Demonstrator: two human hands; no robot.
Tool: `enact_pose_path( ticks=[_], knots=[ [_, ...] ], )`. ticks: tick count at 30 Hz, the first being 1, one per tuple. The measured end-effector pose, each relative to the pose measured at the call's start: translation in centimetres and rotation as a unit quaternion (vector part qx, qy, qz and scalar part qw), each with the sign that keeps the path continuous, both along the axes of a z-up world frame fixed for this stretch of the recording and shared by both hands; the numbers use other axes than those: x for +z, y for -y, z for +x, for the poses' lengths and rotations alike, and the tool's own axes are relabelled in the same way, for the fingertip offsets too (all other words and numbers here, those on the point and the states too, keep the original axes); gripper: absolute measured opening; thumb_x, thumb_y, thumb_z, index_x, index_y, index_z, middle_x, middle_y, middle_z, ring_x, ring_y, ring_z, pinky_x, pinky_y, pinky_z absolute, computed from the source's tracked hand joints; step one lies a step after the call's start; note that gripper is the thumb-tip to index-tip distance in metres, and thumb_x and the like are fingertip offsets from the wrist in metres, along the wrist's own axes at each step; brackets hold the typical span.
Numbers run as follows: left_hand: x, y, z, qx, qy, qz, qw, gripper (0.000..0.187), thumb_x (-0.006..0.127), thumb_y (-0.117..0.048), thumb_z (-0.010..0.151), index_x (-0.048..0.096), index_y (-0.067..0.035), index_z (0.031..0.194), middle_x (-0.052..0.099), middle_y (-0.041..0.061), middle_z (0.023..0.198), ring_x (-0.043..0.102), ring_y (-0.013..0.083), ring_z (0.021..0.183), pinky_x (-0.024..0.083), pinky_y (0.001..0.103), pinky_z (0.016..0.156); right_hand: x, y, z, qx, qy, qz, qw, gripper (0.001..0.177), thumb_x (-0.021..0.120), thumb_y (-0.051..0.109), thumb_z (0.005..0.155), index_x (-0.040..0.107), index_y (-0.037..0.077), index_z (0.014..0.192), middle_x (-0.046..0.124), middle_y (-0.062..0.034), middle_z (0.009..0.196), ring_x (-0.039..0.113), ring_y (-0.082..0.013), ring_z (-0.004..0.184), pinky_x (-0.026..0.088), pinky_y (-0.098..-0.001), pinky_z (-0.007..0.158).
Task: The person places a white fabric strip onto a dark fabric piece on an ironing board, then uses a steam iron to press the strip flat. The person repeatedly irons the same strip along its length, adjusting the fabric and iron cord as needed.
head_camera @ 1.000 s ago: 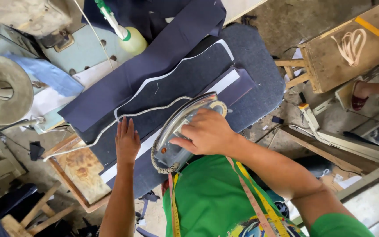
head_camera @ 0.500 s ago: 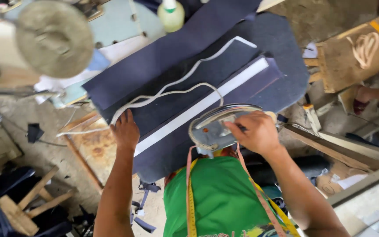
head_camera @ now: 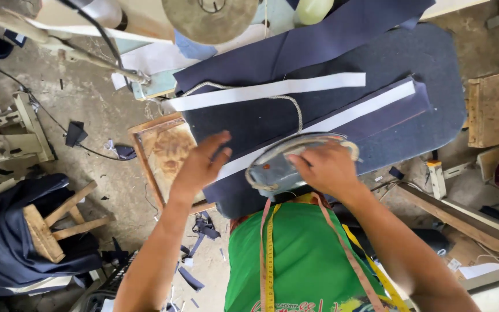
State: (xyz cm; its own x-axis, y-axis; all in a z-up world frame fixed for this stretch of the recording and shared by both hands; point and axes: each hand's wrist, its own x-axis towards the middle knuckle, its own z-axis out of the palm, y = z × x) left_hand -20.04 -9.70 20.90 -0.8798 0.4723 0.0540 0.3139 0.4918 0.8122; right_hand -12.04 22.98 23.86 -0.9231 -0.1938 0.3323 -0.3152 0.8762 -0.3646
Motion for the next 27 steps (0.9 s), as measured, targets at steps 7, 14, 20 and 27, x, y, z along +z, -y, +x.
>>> enact_pose_path(
  ticks=[7, 14, 20, 27],
  knots=[
    [5.8, 1.8, 4.3, -0.094, 0.188, -0.084, 0.974, 0.059, 0.072, -0.027, 0.092, 0.057, -0.001, 0.143, 0.074, 0.027, 0.118, 0.070, 0.0510, 0.110, 0.059, 0.063, 0.087, 1.3, 13.6, -4.4, 0.104, 0.084, -0.002, 0.991, 0.034, 0.045, 0.043, 0.111, 0.065, 0.016, 0.112, 0.071, -0.0122, 0.061, 0.075, -0.0386, 0.065, 0.059, -0.0499, 0.069],
    [4.6, 7.0, 6.5, 0.058, 0.220, -0.162, 0.960, 0.052, 0.074, -0.028, 0.086, 0.065, 0.000, 0.129, 0.072, 0.030, 0.112, 0.065, 0.0566, 0.114, 0.053, 0.068, 0.086, 5.5, 22.7, -6.3, 0.251, 0.097, -0.012, 0.963, 0.050, 0.027, 0.039, 0.113, 0.037, 0.000, 0.144, 0.070, -0.0143, 0.059, 0.075, -0.0361, 0.057, 0.061, -0.0518, 0.073],
    [2.9, 12.3, 9.4, 0.350, 0.250, -0.017, 0.903, 0.033, 0.076, -0.014, 0.087, 0.078, -0.008, 0.120, 0.070, 0.015, 0.086, 0.068, 0.0233, 0.079, 0.054, 0.043, 0.063, 5.9, 19.0, -4.4, 0.339, -0.002, -0.280, 0.898, 0.045, 0.071, 0.008, 0.100, 0.056, 0.001, 0.142, 0.071, -0.0187, 0.096, 0.071, -0.0377, 0.091, 0.056, -0.0498, 0.089],
    [8.8, 14.9, 18.8, 0.516, 0.154, 0.234, 0.809, 0.015, 0.069, -0.011, 0.095, 0.058, -0.005, 0.086, 0.058, 0.007, 0.063, 0.057, 0.0173, 0.055, 0.050, 0.033, 0.057, -8.1, 9.6, -3.5, 0.009, 0.506, -0.193, 0.841, 0.056, 0.054, 0.046, 0.102, 0.059, 0.014, 0.148, 0.072, -0.0050, 0.137, 0.069, -0.0256, 0.123, 0.053, -0.0427, 0.102]
  ],
)
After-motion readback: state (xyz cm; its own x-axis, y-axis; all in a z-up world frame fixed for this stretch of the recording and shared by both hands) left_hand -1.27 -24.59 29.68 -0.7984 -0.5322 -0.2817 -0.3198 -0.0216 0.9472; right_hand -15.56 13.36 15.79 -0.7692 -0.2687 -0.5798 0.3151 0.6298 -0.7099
